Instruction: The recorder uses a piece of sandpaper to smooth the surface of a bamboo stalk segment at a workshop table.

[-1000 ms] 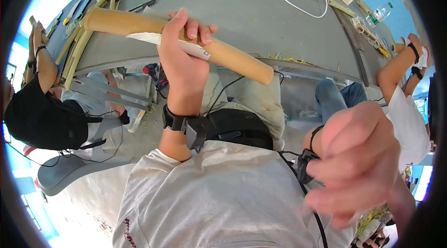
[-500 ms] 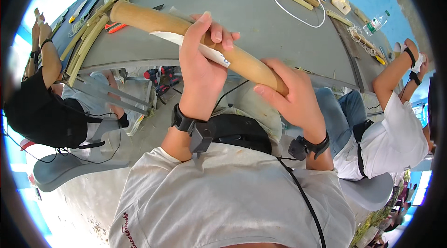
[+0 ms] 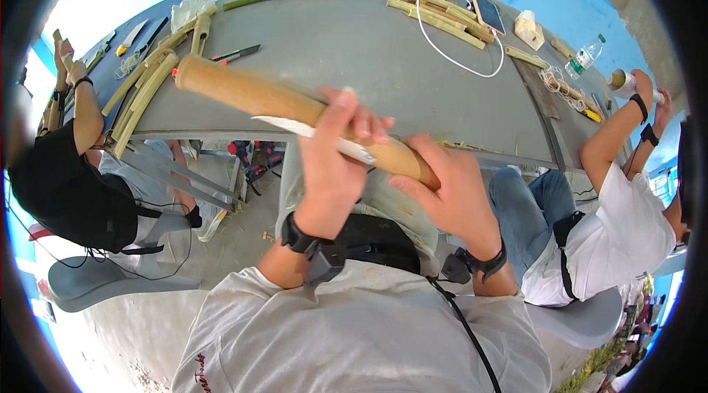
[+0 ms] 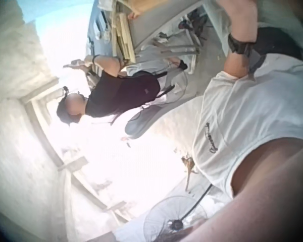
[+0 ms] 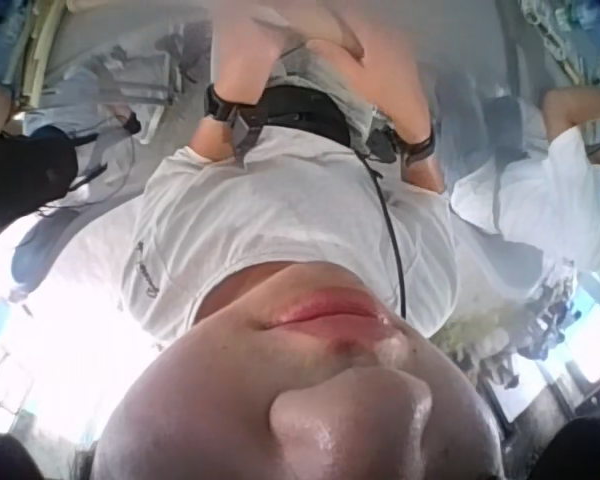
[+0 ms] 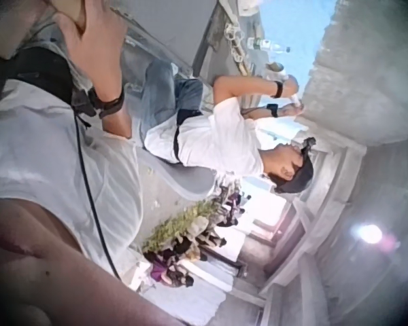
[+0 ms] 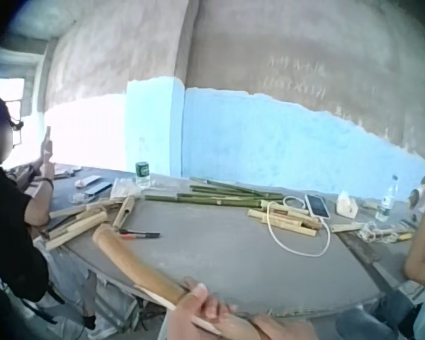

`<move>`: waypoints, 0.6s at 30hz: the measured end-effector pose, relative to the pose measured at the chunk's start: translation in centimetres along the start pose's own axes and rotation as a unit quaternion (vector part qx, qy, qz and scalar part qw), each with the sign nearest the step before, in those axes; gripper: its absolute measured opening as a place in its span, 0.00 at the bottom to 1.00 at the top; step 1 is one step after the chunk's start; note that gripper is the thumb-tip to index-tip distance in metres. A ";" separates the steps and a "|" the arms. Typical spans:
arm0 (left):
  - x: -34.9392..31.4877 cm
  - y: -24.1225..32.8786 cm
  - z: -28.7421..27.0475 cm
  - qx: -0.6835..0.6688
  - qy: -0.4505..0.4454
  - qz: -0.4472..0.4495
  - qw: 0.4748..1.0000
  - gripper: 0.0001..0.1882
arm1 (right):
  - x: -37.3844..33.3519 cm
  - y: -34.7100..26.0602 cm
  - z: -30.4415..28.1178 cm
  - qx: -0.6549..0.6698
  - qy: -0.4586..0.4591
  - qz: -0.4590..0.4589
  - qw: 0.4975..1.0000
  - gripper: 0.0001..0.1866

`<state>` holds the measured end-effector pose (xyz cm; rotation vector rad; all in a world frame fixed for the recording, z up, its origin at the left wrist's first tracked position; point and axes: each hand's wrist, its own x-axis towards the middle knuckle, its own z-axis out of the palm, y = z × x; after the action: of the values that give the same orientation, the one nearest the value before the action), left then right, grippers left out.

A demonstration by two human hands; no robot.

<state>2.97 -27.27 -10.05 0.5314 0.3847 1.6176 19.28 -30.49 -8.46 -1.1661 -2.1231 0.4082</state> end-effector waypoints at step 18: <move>2.4 2.9 -1.9 0.001 0.002 0.082 0.997 0.12 | -1.2 0.5 -1.0 0.036 -0.048 0.065 0.996 0.20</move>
<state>-0.67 -25.09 -9.76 0.5720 0.3530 1.7768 20.69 -31.30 -8.52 -1.2698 -2.1017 0.6067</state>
